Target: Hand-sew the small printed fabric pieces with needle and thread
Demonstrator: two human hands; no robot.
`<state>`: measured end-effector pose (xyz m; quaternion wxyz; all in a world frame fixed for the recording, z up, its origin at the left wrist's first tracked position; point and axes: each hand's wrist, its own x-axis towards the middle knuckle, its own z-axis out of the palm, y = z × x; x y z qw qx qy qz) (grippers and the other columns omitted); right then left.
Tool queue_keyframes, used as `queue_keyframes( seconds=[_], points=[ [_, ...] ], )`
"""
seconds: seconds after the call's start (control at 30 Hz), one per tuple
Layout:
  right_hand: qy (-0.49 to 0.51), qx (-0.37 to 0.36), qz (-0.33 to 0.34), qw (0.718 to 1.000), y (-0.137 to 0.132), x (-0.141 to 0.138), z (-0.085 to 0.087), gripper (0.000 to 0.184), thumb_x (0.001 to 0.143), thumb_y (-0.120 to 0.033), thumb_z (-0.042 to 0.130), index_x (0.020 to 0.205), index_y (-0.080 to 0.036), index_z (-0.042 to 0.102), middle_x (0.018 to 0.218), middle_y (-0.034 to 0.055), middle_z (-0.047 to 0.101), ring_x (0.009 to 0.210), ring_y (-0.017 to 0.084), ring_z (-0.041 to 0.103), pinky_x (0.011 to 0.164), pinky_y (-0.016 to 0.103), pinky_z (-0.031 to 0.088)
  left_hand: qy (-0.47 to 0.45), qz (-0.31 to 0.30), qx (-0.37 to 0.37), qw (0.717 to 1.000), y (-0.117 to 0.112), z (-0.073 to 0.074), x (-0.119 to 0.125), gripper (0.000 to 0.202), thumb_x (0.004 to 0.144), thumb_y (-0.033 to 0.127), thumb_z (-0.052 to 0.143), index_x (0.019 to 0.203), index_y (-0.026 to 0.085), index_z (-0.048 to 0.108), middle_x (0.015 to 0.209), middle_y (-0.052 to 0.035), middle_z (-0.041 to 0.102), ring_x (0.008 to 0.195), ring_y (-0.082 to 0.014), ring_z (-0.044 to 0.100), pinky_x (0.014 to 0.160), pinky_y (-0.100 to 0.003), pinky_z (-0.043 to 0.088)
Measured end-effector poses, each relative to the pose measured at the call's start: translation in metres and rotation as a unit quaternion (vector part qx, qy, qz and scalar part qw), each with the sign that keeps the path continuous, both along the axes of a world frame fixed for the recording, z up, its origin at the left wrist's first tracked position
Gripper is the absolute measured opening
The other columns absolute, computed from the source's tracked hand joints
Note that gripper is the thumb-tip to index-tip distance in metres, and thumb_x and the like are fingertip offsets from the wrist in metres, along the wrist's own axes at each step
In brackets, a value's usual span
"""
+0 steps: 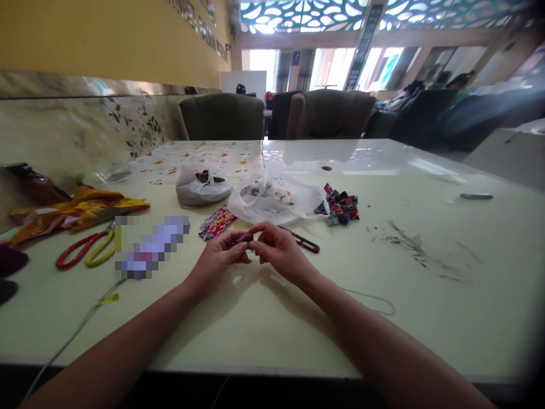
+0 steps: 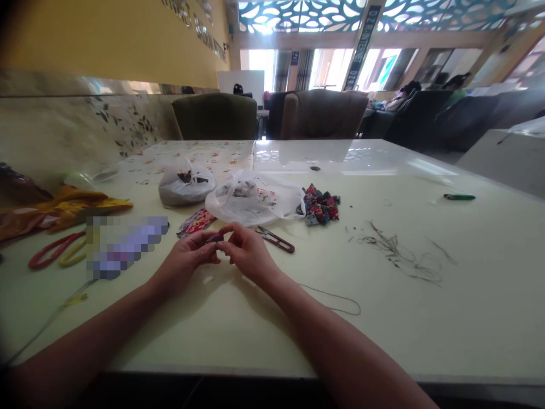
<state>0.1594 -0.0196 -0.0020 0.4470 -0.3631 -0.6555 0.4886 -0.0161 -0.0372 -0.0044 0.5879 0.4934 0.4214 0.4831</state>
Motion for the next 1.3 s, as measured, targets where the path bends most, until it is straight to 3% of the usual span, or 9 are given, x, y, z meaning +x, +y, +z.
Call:
queue_keyframes(
  seconds=[0.23,0.4,0.47,0.57,0.7,0.87,1.03,1.17,1.3],
  points=[
    [0.036,-0.02,-0.001,0.999,0.006,0.006,0.011,0.015,0.08,-0.031,0.062,0.076,-0.016,0.06,0.06,-0.0034,0.058,0.051,0.008,0.053,0.052,0.021,0.043,0.05,0.029,0.045,0.997,-0.001,0.002,0.001,0.031,0.08,0.039,0.073,0.103,0.019,0.07,0.083,-0.0022,0.069,0.07,-0.0143,0.066,0.074,-0.03,0.057],
    [-0.015,0.005,-0.133,0.991,0.037,0.062,0.036,0.015,0.078,-0.031,0.061,0.077,-0.016,0.06,0.056,-0.003,0.058,0.05,0.009,0.053,0.053,0.022,0.045,0.083,0.053,0.009,0.995,0.006,0.003,-0.007,0.038,0.076,0.046,0.074,0.103,0.02,0.07,0.08,0.0001,0.065,0.068,-0.0148,0.067,0.073,-0.029,0.057],
    [-0.147,-0.001,-0.217,0.965,0.047,0.1,0.044,0.012,0.08,-0.027,0.059,0.077,-0.016,0.062,0.059,-0.0027,0.06,0.051,0.008,0.054,0.054,0.021,0.046,0.108,0.065,0.007,0.992,0.009,0.002,-0.01,0.039,0.075,0.047,0.074,0.103,0.021,0.07,0.082,0.0002,0.065,0.069,-0.0151,0.067,0.072,-0.028,0.056],
    [-0.236,-0.03,-0.311,0.92,0.051,0.153,0.045,0.007,0.077,-0.016,0.06,0.071,-0.014,0.064,0.053,-0.003,0.057,0.047,0.007,0.052,0.05,0.02,0.042,0.151,0.073,0.012,0.986,0.01,0.002,-0.013,0.04,0.075,0.049,0.073,0.102,0.02,0.07,0.082,-0.0009,0.067,0.072,-0.017,0.068,0.073,-0.028,0.056],
    [-0.312,-0.104,-0.367,0.87,0.05,0.192,0.033,0.011,0.078,-0.009,0.066,0.067,-0.011,0.064,0.047,-0.0028,0.052,0.044,0.008,0.052,0.049,0.021,0.041,0.168,0.069,0.023,0.983,0.01,0.002,-0.013,0.041,0.073,0.049,0.073,0.1,0.019,0.07,0.075,-0.0004,0.065,0.068,-0.0168,0.066,0.07,-0.029,0.056],
    [-0.347,-0.164,-0.351,0.854,0.052,0.2,0.027,0.021,0.095,-0.032,0.06,0.094,-0.011,0.064,0.08,0.0004,0.064,0.063,0.009,0.06,0.058,0.023,0.053,0.19,0.077,0.04,0.978,0.012,0.003,-0.014,0.042,0.072,0.049,0.072,0.1,0.018,0.07,0.059,0.0023,0.059,0.06,-0.0155,0.06,0.065,-0.026,0.055],
    [-0.338,-0.188,-0.277,0.88,0.046,0.192,0.024,0.021,0.092,-0.029,0.064,0.082,-0.01,0.064,0.065,-0.0029,0.062,0.052,0.007,0.058,0.053,0.021,0.05,0.201,0.094,0.039,0.974,0.013,0.005,-0.014,0.043,0.07,0.049,0.073,0.1,0.018,0.071,0.058,0.0026,0.06,0.059,-0.0159,0.061,0.064,-0.026,0.055],
    [-0.318,-0.137,-0.279,0.896,0.043,0.187,0.028,0.015,0.086,-0.019,0.067,0.073,-0.012,0.066,0.05,-0.0048,0.056,0.046,0.009,0.056,0.052,0.021,0.047,0.218,0.104,0.042,0.97,0.013,0.005,-0.014,0.044,0.068,0.051,0.073,0.098,0.019,0.072,0.058,0.002,0.061,0.058,-0.0167,0.063,0.062,-0.025,0.053],
    [-0.3,-0.027,-0.326,0.896,0.037,0.161,0.053,0.018,0.081,-0.008,0.061,0.065,-0.014,0.066,0.063,0.0035,0.066,0.074,0.015,0.067,0.069,0.021,0.048,0.219,0.116,0.048,0.968,0.013,0.005,-0.013,0.044,0.067,0.051,0.073,0.098,0.019,0.072,0.057,0.0029,0.059,0.057,-0.0175,0.063,0.06,-0.026,0.053]
  ],
)
